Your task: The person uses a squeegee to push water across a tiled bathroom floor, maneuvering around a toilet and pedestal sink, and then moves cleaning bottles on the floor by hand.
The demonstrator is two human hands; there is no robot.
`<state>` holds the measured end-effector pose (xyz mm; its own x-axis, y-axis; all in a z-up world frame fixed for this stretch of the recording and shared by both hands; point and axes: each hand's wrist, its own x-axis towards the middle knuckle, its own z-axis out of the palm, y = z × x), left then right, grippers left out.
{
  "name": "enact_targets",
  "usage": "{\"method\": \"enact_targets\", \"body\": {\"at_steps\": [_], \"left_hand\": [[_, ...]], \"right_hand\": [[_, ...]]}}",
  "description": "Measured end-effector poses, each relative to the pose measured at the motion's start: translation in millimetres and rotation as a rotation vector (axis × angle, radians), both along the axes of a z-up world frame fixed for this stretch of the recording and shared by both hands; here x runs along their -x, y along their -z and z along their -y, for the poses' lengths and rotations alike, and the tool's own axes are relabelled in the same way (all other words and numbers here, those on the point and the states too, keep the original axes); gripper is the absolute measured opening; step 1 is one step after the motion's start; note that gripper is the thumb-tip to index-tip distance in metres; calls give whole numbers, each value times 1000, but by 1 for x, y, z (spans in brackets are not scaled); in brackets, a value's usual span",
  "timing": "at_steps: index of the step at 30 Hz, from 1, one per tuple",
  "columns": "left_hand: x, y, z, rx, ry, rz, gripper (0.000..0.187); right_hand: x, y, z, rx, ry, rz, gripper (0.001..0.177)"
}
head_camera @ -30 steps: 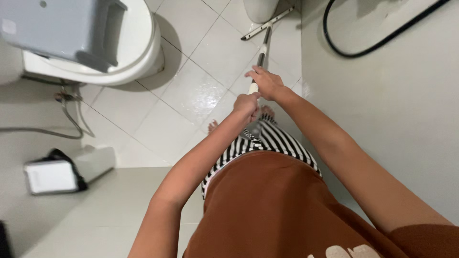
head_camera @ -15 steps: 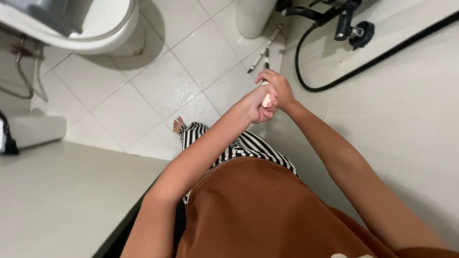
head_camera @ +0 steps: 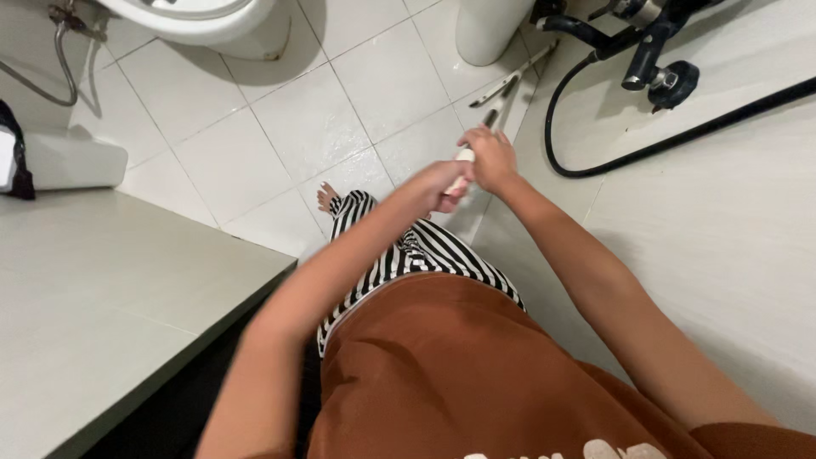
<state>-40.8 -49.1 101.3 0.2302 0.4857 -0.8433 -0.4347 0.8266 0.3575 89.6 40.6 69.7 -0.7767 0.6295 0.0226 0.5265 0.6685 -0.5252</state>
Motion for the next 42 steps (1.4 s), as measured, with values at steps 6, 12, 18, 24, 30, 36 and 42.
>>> {"method": "enact_targets", "body": {"at_steps": [6,12,18,24,30,36,42], "left_hand": [[104,-137,42,-138,574,-638,31],[154,-232,54,-116,931,-1415,36],[127,-212,-12,-154,854,-1692,25],[95,-217,-51,-229,815,-1675,30],[79,-176,-60,-351,713,-1676,19],[53,-124,-33,-304,691,-1473,28],[59,-112,14,-244,606,-1301,36]], "right_hand": [[85,-72,43,21,-255,-282,39],[167,-102,58,183,-292,-510,23],[202,-30,-5,338,-257,-500,27],[177,2,-44,557,-140,-614,33],[140,19,-53,469,-72,-521,21],[77,-3,-32,264,-335,-449,19],[75,-16,7,302,-220,-218,21]]}}
